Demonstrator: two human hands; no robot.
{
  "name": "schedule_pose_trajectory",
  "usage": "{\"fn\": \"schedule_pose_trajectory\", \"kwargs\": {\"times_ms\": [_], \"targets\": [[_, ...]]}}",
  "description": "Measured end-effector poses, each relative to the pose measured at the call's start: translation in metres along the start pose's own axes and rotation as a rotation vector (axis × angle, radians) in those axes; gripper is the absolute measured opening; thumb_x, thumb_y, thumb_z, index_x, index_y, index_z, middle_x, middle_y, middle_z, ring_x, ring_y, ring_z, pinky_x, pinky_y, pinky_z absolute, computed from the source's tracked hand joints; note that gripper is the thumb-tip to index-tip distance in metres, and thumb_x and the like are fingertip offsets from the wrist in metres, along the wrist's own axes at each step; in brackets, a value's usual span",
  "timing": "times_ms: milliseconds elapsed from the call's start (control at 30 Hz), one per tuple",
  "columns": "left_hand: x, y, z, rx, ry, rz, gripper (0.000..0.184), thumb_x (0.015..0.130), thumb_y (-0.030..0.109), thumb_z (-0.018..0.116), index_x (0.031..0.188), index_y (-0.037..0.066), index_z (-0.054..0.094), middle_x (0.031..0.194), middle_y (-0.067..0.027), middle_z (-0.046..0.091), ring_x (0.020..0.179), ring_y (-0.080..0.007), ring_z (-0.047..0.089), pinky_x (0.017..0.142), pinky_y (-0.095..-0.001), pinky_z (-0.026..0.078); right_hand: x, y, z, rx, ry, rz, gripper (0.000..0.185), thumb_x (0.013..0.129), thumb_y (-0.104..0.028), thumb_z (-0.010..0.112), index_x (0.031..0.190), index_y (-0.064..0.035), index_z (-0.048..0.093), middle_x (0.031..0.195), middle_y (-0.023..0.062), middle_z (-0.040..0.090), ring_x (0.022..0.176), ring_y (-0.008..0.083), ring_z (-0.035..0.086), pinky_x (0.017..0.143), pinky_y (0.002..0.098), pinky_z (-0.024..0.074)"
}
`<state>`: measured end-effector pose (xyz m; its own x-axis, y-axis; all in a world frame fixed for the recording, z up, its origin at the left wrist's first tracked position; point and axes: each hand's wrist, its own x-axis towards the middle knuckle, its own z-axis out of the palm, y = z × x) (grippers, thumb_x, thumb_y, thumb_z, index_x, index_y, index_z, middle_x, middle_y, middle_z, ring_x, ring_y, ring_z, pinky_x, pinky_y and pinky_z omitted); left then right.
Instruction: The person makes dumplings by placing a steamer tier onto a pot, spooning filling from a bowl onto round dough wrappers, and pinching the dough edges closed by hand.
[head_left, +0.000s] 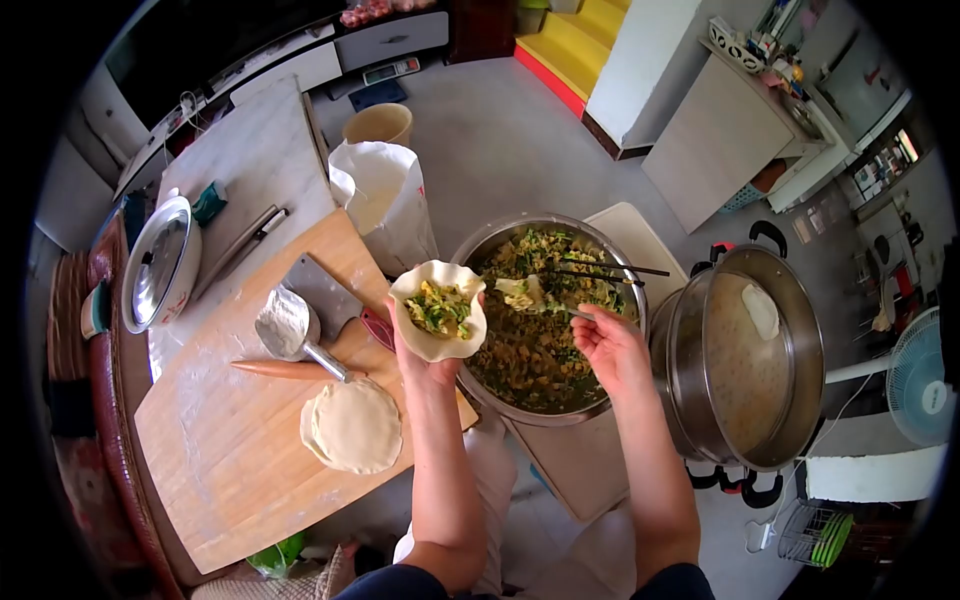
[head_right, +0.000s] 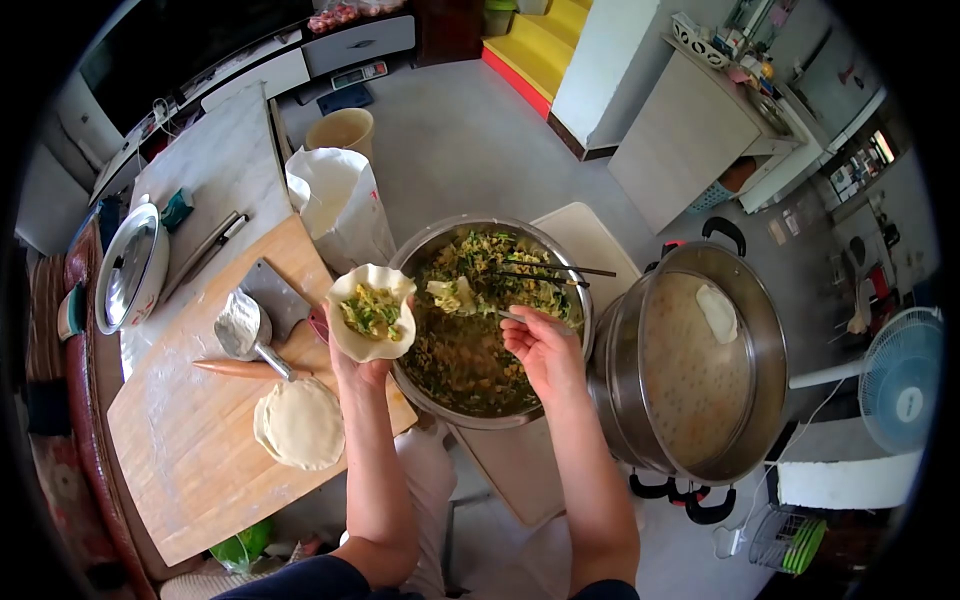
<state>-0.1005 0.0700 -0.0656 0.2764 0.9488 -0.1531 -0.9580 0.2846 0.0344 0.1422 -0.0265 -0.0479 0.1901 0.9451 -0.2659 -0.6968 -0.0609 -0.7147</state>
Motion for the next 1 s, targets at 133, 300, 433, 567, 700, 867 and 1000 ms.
{"fn": "schedule_pose_trajectory", "kwargs": {"times_ms": [133, 300, 433, 567, 700, 867, 1000], "targets": [[-0.003, -0.018, 0.012, 0.03, 0.053, -0.063, 0.06, 0.098, 0.059, 0.042, 0.134, 0.013, 0.052, 0.13, -0.0143, 0.058, 0.119, -0.04, 0.056, 0.097, -0.0625, 0.048, -0.012, -0.023, 0.03, -0.072, -0.027, -0.113, 0.026, 0.096, -0.01, 0.059, 0.114, 0.0078, 0.065, 0.096, 0.0191, 0.07, 0.084, 0.0219, 0.068, 0.076, 0.0317, 0.056], [-0.004, -0.042, 0.012, 0.042, 0.011, -0.15, 0.062, 0.1, 0.058, 0.04, 0.138, 0.011, 0.049, 0.134, -0.0119, 0.056, 0.122, -0.0326, 0.056, 0.101, -0.0543, 0.048, -0.029, -0.008, 0.062, -0.413, -0.05, -0.379, 0.023, 0.097, -0.01, 0.059, 0.112, 0.0052, 0.067, 0.094, 0.0155, 0.071, 0.082, 0.0212, 0.069, 0.074, 0.0329, 0.0582], [-0.006, -0.051, 0.015, -0.003, -0.093, -0.186, 0.064, 0.099, 0.06, 0.039, 0.138, 0.01, 0.048, 0.133, -0.015, 0.056, 0.121, -0.0372, 0.056, 0.099, -0.0595, 0.049, -0.044, 0.007, 0.079, -1.395, -0.306, -1.05, 0.026, 0.084, 0.006, 0.065, 0.11, 0.006, 0.067, 0.101, 0.0149, 0.066, 0.084, 0.0263, 0.066, 0.072, 0.0338, 0.0557], [-0.004, -0.051, 0.015, -0.005, -0.036, -0.202, 0.066, 0.099, 0.062, 0.036, 0.138, 0.01, 0.047, 0.133, -0.0169, 0.055, 0.12, -0.0404, 0.056, 0.096, -0.0636, 0.049, -0.045, 0.015, 0.082, -1.469, -0.396, -1.163, 0.032, 0.075, 0.011, 0.068, 0.106, 0.0061, 0.067, 0.103, 0.0142, 0.063, 0.085, 0.0308, 0.065, 0.071, 0.0369, 0.055], [-0.005, -0.05, 0.02, -0.079, -0.028, -0.209, 0.066, 0.099, 0.061, 0.033, 0.138, 0.009, 0.047, 0.133, -0.0181, 0.055, 0.12, -0.043, 0.055, 0.096, -0.0646, 0.049, -0.056, 0.005, 0.088, -1.484, -0.396, -1.226, 0.031, 0.075, 0.009, 0.067, 0.106, 0.0087, 0.065, 0.102, 0.0152, 0.063, 0.084, 0.0301, 0.065, 0.073, 0.0375, 0.057], [-0.006, -0.048, 0.018, -0.098, 0.018, -0.199, 0.067, 0.1, 0.062, 0.029, 0.139, 0.01, 0.047, 0.134, -0.0182, 0.054, 0.119, -0.0451, 0.055, 0.095, -0.065, 0.049, -0.058, 0.022, 0.085, -1.529, -0.493, -1.228, 0.034, 0.071, 0.01, 0.066, 0.106, 0.01, 0.065, 0.101, 0.0169, 0.062, 0.084, 0.0307, 0.065, 0.072, 0.0382, 0.0573], [-0.005, -0.043, 0.017, -0.056, 0.02, -0.189, 0.064, 0.101, 0.06, 0.029, 0.141, 0.014, 0.046, 0.135, -0.0172, 0.054, 0.121, -0.0457, 0.053, 0.098, -0.0661, 0.046, -0.06, 0.007, 0.09, -1.463, -0.396, -1.241, 0.032, 0.074, 0.011, 0.067, 0.106, 0.0103, 0.064, 0.101, 0.0163, 0.062, 0.081, 0.0308, 0.064, 0.069, 0.0381, 0.0566]]}}
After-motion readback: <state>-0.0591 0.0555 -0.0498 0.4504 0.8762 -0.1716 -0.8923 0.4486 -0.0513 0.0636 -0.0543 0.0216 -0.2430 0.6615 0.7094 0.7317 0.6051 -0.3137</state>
